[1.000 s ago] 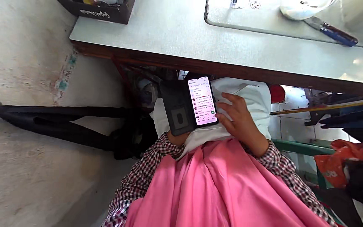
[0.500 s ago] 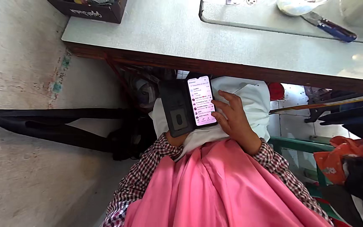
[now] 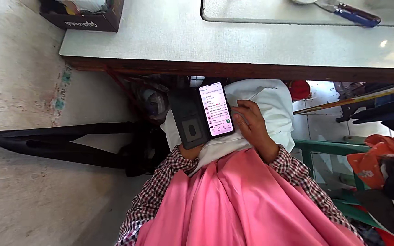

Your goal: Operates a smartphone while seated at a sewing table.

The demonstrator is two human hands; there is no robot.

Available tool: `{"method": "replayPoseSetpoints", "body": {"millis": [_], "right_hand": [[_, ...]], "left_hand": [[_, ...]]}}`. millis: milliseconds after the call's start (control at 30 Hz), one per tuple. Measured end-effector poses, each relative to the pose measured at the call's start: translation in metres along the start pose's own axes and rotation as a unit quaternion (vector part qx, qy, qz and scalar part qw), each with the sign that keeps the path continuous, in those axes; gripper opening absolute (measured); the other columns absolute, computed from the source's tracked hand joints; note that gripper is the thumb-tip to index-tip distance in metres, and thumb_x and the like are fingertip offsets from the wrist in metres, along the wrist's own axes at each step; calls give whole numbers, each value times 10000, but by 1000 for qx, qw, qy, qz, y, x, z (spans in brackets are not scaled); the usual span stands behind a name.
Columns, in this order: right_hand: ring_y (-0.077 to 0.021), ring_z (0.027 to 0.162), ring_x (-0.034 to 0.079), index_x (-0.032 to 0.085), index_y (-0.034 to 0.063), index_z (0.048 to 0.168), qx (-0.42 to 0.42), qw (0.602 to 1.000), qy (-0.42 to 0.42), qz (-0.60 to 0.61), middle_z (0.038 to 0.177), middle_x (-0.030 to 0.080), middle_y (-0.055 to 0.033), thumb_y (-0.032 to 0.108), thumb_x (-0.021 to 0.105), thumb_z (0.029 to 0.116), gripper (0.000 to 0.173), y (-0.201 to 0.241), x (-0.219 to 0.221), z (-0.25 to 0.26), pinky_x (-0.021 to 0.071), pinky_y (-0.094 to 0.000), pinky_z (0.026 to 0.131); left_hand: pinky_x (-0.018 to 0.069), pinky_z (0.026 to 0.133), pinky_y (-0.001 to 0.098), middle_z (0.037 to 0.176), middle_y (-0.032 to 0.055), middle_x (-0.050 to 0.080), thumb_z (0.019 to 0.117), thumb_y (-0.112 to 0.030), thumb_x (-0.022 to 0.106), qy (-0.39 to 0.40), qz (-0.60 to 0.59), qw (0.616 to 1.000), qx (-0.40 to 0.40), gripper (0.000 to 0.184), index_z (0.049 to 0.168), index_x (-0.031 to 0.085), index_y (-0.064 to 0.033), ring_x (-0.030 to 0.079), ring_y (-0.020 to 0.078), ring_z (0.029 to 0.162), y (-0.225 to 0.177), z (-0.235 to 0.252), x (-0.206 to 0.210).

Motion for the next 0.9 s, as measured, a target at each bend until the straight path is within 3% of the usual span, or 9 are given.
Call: {"method": "replayPoseSetpoints", "body": {"millis": [233,333,467,600,700,900], "right_hand": [[-317,1241,589,711,-47,1167,-3,1000,3,16,1283,617,-259,187,548,1048,309,-4,4,4,469,-385,1085],[-320,1230,598,711,-50,1163,2,1000,13,16,1279,620,-263,182,549,1043,308,-3,6,5,480,-390,1074],[-317,1229,598,709,-51,1167,4,1000,17,13,1278,619,-263,179,550,1042,306,-3,6,5,483,-383,1070],[-317,1227,600,711,-51,1165,1,1000,15,10,1274,622,-265,177,552,1041,304,-4,6,5,481,-377,1070],[-316,1235,596,710,-50,1166,2,1000,17,11,1283,617,-265,170,551,1040,299,-4,7,5,479,-374,1075],[-322,1239,592,708,-53,1172,6,1000,27,2,1288,611,-260,159,557,1033,295,-2,6,4,481,-390,1078]], "left_hand": [[471,897,184,974,116,707,854,-26,752,26,82,996,20,276,1068,660,123,623,16,930,-6,5,-3],[485,893,202,962,119,703,836,-8,773,-8,54,999,-5,292,1065,651,126,630,31,923,-4,5,-3],[486,872,183,941,93,698,833,-17,775,3,42,999,12,285,1050,652,119,623,7,902,-1,8,-2],[477,902,216,980,126,703,846,-21,768,7,61,998,-11,298,1077,651,128,628,47,935,-5,7,-2],[482,875,167,945,76,691,835,12,760,0,23,1000,-4,278,1062,639,118,618,-5,907,-2,7,-2],[486,871,183,932,71,696,834,0,770,14,38,999,-1,260,1048,657,97,623,2,899,-3,8,-2]]}}
Point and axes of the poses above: each hand's wrist, its own z-axis towards the middle knuckle, its own x-axis out of the palm, y = z × x, the point moved 5 cm from there along z, towards the middle knuckle
